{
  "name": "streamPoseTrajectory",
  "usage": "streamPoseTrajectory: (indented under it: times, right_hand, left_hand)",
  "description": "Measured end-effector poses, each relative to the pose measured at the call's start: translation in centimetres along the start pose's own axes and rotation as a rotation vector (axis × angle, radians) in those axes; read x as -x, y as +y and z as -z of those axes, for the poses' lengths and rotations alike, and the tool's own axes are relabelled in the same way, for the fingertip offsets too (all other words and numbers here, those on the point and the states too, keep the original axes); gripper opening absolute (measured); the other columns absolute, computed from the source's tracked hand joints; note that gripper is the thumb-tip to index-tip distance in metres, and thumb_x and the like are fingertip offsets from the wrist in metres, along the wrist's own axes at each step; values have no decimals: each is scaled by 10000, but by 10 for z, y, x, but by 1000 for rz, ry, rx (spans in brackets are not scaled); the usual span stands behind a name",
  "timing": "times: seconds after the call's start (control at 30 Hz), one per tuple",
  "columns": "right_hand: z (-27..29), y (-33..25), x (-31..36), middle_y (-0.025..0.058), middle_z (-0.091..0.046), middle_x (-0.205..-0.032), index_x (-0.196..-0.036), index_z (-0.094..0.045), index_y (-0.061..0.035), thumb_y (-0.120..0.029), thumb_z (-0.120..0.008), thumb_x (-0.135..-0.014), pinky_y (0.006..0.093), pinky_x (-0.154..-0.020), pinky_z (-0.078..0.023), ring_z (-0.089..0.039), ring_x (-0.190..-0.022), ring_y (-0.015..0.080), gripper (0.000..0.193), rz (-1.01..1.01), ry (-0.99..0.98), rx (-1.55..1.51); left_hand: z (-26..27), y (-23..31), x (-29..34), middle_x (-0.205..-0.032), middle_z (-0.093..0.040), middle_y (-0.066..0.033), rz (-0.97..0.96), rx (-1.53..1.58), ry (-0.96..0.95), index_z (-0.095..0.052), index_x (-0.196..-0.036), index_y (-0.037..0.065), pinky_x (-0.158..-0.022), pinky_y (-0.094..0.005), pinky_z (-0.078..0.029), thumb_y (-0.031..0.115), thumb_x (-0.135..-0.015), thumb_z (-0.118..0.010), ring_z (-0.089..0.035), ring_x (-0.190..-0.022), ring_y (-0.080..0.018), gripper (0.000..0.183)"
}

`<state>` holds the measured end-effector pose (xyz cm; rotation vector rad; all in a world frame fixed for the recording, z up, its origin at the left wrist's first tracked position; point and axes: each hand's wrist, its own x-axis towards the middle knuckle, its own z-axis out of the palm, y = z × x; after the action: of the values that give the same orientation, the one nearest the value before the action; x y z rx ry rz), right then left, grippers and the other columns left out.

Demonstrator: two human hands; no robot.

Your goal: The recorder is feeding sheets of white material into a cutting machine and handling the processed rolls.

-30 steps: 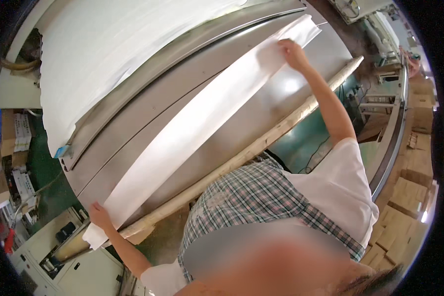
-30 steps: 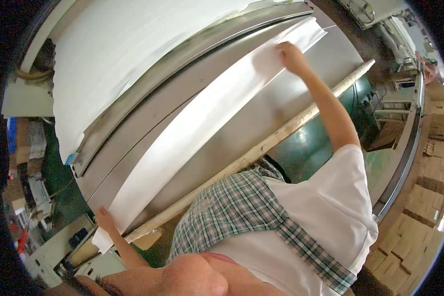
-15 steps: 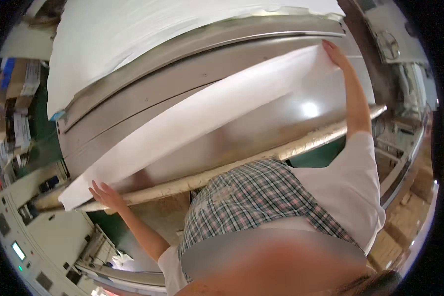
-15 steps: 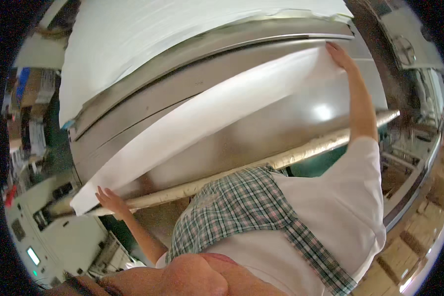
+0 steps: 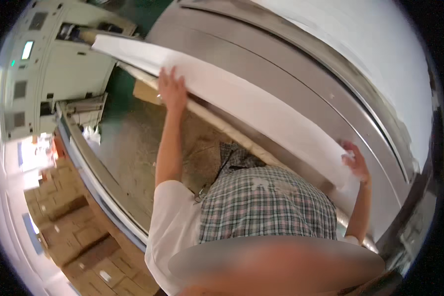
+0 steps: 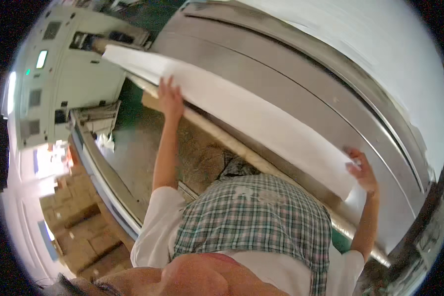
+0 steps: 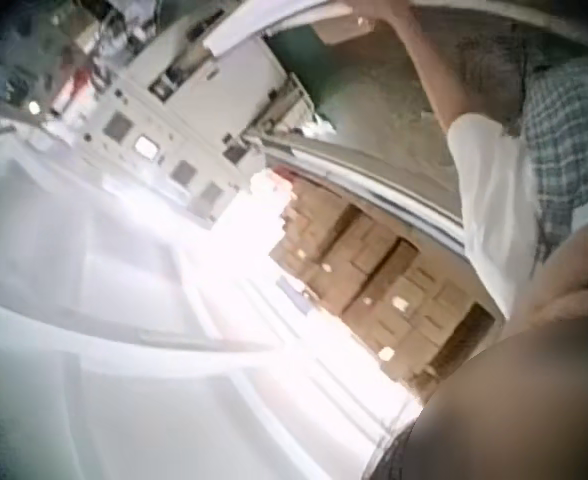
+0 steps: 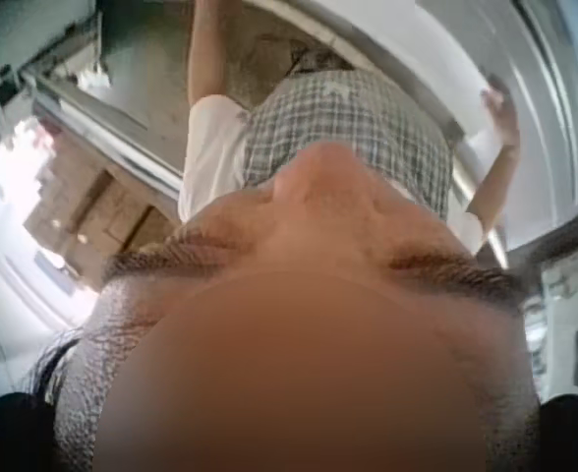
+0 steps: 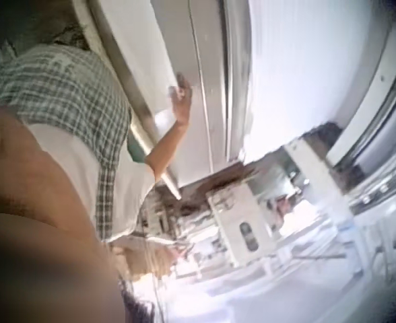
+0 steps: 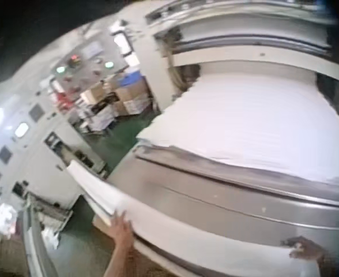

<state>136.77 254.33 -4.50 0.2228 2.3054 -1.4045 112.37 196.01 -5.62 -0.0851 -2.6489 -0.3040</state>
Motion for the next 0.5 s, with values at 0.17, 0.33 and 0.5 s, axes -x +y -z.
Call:
streamPoseTrajectory:
  times: [0.17, 0.33, 0.5]
  right_hand:
    - [-76, -37, -51, 89, -485, -1141, -1195, -472, -27, -194, -586, -825, 308, -928, -364, -463, -1067, 195, 422, 159, -71, -31]
    - [-144, -103, -120, 137, -499, -1106, -1161, -492, -23, -253, -560, -839, 338, -866, -410, -504, -1010, 252, 402, 230, -48, 111]
    - [-191, -170, -170, 117, -514, -1039, -1135, -504, -37, -253, -563, -841, 320, -767, -457, -533, -935, 209, 370, 294, 31, -52]
  left_hand:
    - [0, 35, 17, -1321, -378, -192, -56, 8, 87, -518, -1193, 127, -997, -525, -242, 278, -870, -486, -323, -1228, -394, 358]
    - [3, 38, 18, -1230, -485, -155, -61, 148, 54, -577, -1114, 120, -994, -571, -183, 242, -861, -484, -386, -1199, -357, 296]
    - [27, 46, 19, -1156, -554, -109, -239, 286, -147, -606, -1050, 113, -1034, -541, -156, 187, -820, -518, -478, -1139, -262, 258]
